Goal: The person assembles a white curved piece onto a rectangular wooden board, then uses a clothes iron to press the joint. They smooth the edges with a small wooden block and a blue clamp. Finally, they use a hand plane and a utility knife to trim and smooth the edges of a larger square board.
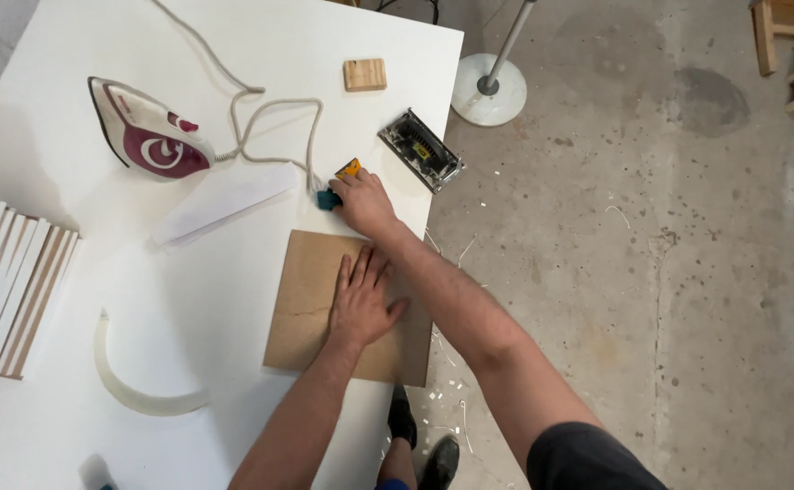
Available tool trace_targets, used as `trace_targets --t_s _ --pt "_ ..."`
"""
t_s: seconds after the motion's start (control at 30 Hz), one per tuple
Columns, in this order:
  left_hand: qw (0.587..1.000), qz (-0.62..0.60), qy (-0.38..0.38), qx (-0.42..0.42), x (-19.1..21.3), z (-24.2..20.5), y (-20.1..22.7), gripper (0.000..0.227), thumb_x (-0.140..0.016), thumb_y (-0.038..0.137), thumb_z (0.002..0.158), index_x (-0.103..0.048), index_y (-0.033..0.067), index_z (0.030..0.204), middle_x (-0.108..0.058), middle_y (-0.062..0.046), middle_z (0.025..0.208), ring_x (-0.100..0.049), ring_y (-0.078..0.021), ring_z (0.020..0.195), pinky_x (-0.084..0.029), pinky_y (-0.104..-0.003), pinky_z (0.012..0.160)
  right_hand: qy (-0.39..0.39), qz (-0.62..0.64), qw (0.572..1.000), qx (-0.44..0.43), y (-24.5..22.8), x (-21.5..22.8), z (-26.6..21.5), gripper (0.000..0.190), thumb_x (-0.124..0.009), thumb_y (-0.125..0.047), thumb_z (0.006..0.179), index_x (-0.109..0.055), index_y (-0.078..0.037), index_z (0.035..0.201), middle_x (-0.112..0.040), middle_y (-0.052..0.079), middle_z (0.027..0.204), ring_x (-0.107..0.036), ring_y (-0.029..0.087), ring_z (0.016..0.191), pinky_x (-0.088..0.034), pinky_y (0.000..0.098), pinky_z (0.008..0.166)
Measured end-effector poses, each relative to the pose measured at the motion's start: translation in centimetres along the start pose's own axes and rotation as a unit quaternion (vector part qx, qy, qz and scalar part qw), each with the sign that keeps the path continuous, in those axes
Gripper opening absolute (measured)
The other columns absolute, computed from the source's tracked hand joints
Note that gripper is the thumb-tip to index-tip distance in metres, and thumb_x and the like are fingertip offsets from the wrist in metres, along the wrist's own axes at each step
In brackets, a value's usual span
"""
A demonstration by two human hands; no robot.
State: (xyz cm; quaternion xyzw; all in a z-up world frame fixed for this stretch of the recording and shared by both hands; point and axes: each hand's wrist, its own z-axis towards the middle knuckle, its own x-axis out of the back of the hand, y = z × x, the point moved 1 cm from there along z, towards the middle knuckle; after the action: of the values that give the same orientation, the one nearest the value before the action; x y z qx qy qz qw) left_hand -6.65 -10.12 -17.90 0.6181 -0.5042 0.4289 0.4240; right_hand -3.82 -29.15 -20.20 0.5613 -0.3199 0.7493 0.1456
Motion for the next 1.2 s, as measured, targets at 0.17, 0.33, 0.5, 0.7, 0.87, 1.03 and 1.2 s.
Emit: trace_targets --t_s 0.17,0.33,0.5,0.7,0.87,1.03,1.2 --pt "0.995 -0.015 0.092 -0.023 -0.9 -0.2 -0.1 0.081 -0.038 0.076 0.095 -0.032 0.0257 0.158 -0.023 -0.006 0.167 -0.013 -0.0246 0.158 -0.002 -0.052 0.132 0.023 0.308 0.947 -0.092 0.9 7.3 -6.4 0.039 -0.080 -0.030 0.086 -0.064 -0.018 0.120 -0.066 0.003 0.099 -0.063 0.023 0.099 -0.052 0.0371 0.086" --pt "0.997 0.030 0.065 -0.014 0.3 -0.5 0.2 0.079 -0.031 0.078 0.096 -0.038 0.0269 0.155 -0.018 -0.003 0.172 -0.011 -0.0222 0.159 -0.002 -0.052 0.131 0.049 0.471 0.827 -0.303 1.7 10.9 -24.6 0.034 -0.077 -0.037 0.093 -0.055 -0.015 0.108 -0.051 0.000 0.089 -0.056 0.020 0.085 -0.046 0.0351 0.074" --pt "0.975 0.013 0.210 -0.069 -1.1 -0.2 -0.5 0.077 -0.041 0.066 0.097 -0.045 0.0161 0.157 -0.032 -0.013 0.168 -0.025 -0.0284 0.157 -0.008 -0.052 0.128 0.077 0.531 0.721 -0.438 -3.2 4.9 -39.8 0.045 -0.063 -0.028 0.094 -0.060 -0.017 0.138 -0.064 0.005 0.100 -0.062 0.016 0.087 -0.064 0.0333 0.073" --pt "0.981 0.038 0.182 -0.059 -1.5 -0.2 -0.6 0.081 -0.034 0.070 0.098 -0.036 0.0189 0.161 -0.025 -0.011 0.171 -0.019 -0.0264 0.159 -0.004 -0.051 0.129 0.087 0.527 0.727 -0.432 -7.3 5.0 -40.1 0.040 -0.063 -0.029 0.096 -0.063 -0.016 0.134 -0.070 -0.002 0.101 -0.063 0.009 0.090 -0.056 0.0243 0.080" --pt "0.971 0.027 0.228 -0.073 -1.3 -0.7 -0.5 0.078 -0.044 0.066 0.098 -0.045 0.0165 0.158 -0.032 -0.014 0.168 -0.028 -0.0288 0.156 -0.010 -0.052 0.129 0.078 0.594 0.671 -0.436 -7.9 4.5 -39.6 0.042 -0.062 -0.023 0.096 -0.060 -0.014 0.137 -0.072 0.004 0.113 -0.067 0.012 0.095 -0.060 0.0262 0.080" --pt "0.973 0.021 0.219 -0.075 -1.1 -0.6 -0.6 0.078 -0.043 0.066 0.098 -0.045 0.0160 0.158 -0.033 -0.014 0.168 -0.029 -0.0295 0.155 -0.010 -0.052 0.128 0.091 0.567 0.695 -0.432 -7.4 3.5 -39.0 0.041 -0.062 -0.029 0.096 -0.060 -0.016 0.135 -0.069 0.003 0.114 -0.065 0.013 0.099 -0.057 0.0262 0.086" --pt "0.978 0.011 0.194 -0.073 -1.4 -0.5 -0.7 0.079 -0.039 0.067 0.098 -0.038 0.0178 0.160 -0.026 -0.013 0.170 -0.021 -0.0296 0.158 -0.006 -0.052 0.128 0.090 0.552 0.706 -0.434 -6.9 3.2 -38.5 0.039 -0.063 -0.028 0.096 -0.063 -0.016 0.133 -0.070 0.004 0.114 -0.065 0.015 0.099 -0.059 0.0277 0.084"
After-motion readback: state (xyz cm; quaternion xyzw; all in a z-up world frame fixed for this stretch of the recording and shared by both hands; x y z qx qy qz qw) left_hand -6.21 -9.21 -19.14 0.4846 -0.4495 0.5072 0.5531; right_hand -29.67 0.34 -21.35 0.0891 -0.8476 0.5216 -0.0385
